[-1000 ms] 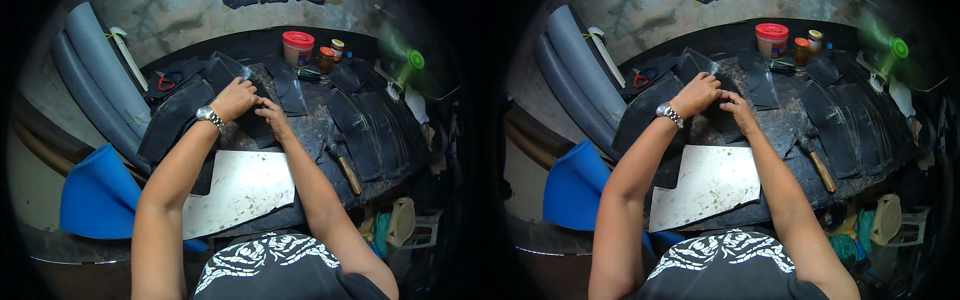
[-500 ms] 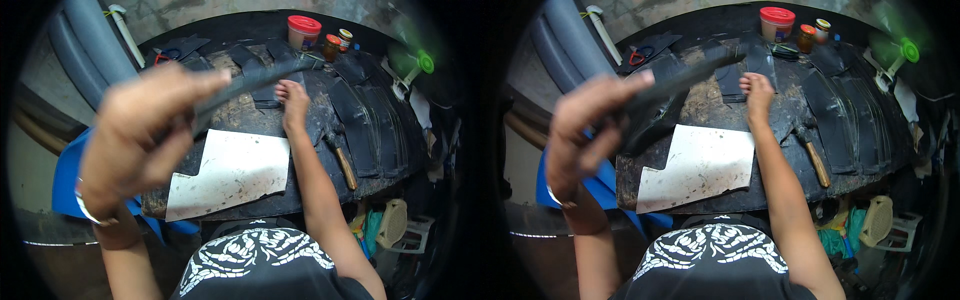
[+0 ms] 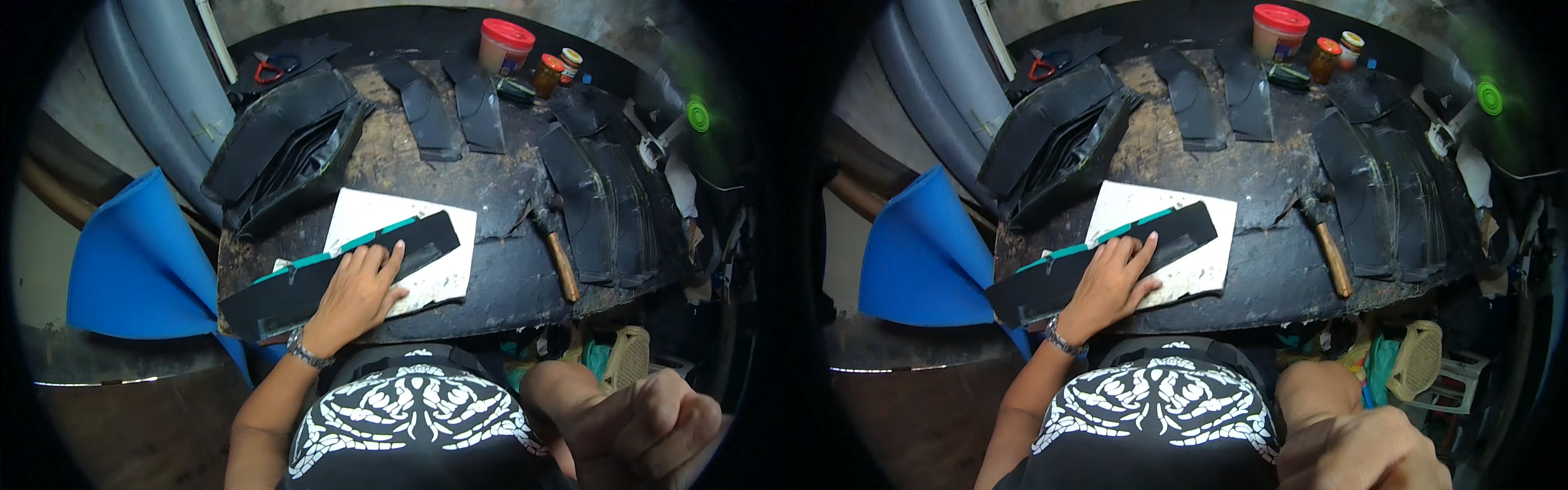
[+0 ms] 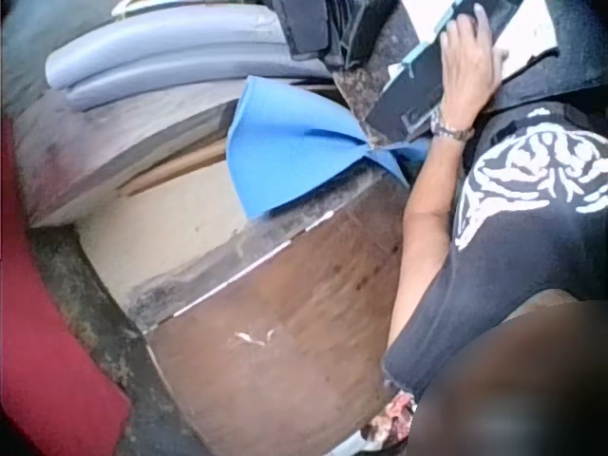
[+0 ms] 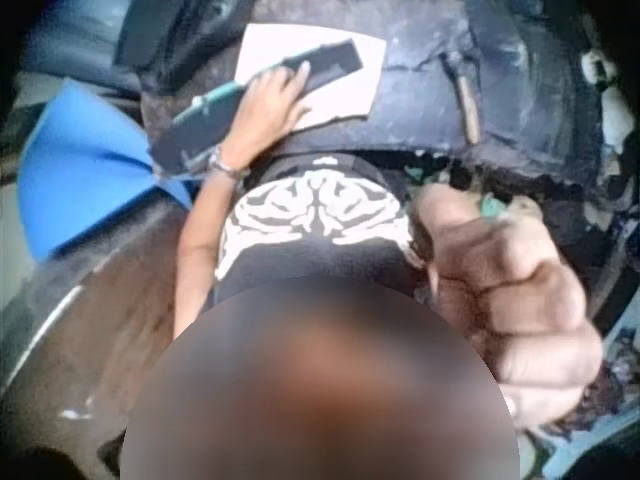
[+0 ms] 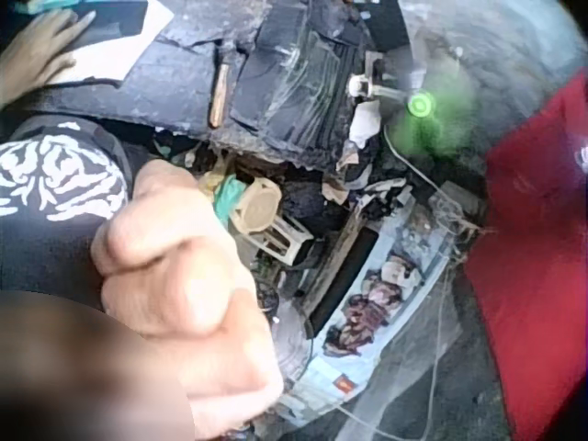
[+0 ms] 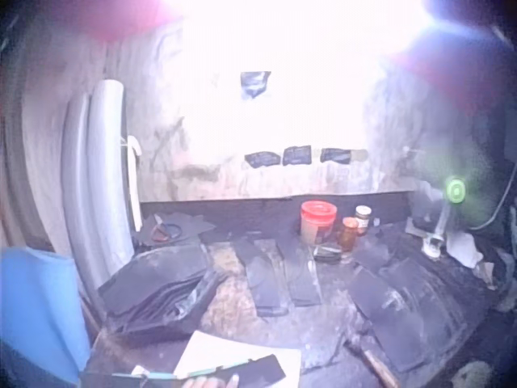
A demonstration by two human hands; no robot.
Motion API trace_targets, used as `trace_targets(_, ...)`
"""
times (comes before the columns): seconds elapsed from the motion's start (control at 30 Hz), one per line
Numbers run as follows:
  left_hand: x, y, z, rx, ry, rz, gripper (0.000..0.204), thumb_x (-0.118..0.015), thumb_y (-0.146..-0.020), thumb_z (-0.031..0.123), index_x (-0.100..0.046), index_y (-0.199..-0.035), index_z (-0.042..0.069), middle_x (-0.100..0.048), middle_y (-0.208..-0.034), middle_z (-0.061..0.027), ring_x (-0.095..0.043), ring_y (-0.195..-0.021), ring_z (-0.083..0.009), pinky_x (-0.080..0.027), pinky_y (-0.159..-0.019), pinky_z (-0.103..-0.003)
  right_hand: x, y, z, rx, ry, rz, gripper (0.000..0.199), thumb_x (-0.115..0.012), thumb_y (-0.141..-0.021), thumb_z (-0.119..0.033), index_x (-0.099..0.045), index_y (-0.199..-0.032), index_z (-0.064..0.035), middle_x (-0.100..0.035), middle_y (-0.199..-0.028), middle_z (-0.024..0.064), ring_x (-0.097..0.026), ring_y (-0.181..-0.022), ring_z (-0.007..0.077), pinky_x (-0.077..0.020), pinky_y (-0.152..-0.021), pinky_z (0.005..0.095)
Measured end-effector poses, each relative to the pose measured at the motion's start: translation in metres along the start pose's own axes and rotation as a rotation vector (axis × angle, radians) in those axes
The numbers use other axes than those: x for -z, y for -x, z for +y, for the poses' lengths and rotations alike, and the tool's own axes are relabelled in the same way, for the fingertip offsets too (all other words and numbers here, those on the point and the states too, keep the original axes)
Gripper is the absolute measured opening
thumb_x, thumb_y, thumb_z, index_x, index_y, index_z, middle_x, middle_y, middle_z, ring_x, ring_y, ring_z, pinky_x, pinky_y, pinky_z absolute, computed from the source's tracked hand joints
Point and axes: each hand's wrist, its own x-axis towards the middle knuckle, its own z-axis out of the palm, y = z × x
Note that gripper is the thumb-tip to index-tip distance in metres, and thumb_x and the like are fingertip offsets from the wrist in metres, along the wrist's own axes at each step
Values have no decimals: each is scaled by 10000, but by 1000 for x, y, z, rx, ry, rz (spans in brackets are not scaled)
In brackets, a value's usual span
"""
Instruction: The person repeatedly hammers black rubber shoe parts on a white board to shape them, then folds and presses the edges by hand. The person handles multiple parts one at a time, turning them over and stacking finished pieces on the table.
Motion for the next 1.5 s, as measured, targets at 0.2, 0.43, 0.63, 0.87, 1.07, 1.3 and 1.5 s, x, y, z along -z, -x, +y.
trace_targets(0.2,-15,-5,-4,-8,13,73,480,-729,-859,63,-625,-1319,-25,-542,-914,-103,-528,-890,-269,-409,-801,-393,56,27,38,111,227,135,277,-574,-1000,-304,-641,-987,-36,-621,-1127,142,-586,-859,209,-479,-788,339)
trace_targets(0.43,-21,-10,-11,-26,15,218,309,-693,-804,-25,-726,-1108,20,-614,-938,-95,-599,-886,-259,-471,-769,-380,126,68,199,-685,1716,-293,548,-643,-1001,-231,-493,-1514,-110,-552,-1197,172,-551,-1099,349,-463,-933,467)
trace_targets(0.63,-28,-5,-3,-114,-139,265,171,-673,-819,22,-688,-986,-13,-618,-928,-117,-587,-831,-244,-479,-695,-350,137,89,211,-510,1248,-2,596,-603,-1036,-167,-380,-1578,-61,-641,-1104,190,-662,-932,287,-543,-850,415)
trace_targets(0.87,-27,-5,3,-87,-232,154,219,-687,-822,28,-681,-1029,-45,-679,-1059,-191,-637,-916,-263,-515,-748,-366,37,80,178,-329,712,-233,579,-671,-958,4,-457,-1495,23,-658,-895,137,-652,-720,211,-549,-693,318)
trace_targets(1.07,-33,-2,1,-96,-247,216,237,-690,-805,26,-676,-1021,-72,-683,-1058,-192,-638,-912,-264,-511,-738,-366,36,73,185,-317,884,-315,548,-662,-956,1,-486,-1475,-12,-688,-928,176,-703,-745,316,-573,-702,389)
trace_targets(1.3,-3,0,-10,-66,-21,108,167,-664,-800,15,-685,-963,-16,-657,-1021,-126,-621,-943,-276,-497,-810,-371,37,96,200,-463,938,-407,607,-633,-1000,-113,-395,-1558,-87,-710,-1029,236,-700,-865,454,-567,-729,495)
trace_targets(1.5,15,20,-20,-29,-102,48,156,-652,-808,46,-668,-954,-5,-658,-1062,-150,-628,-966,-280,-500,-810,-380,33,87,195,-376,892,-362,597,-654,-973,-48,-434,-1528,-38,-702,-956,205,-705,-782,403,-573,-716,430)
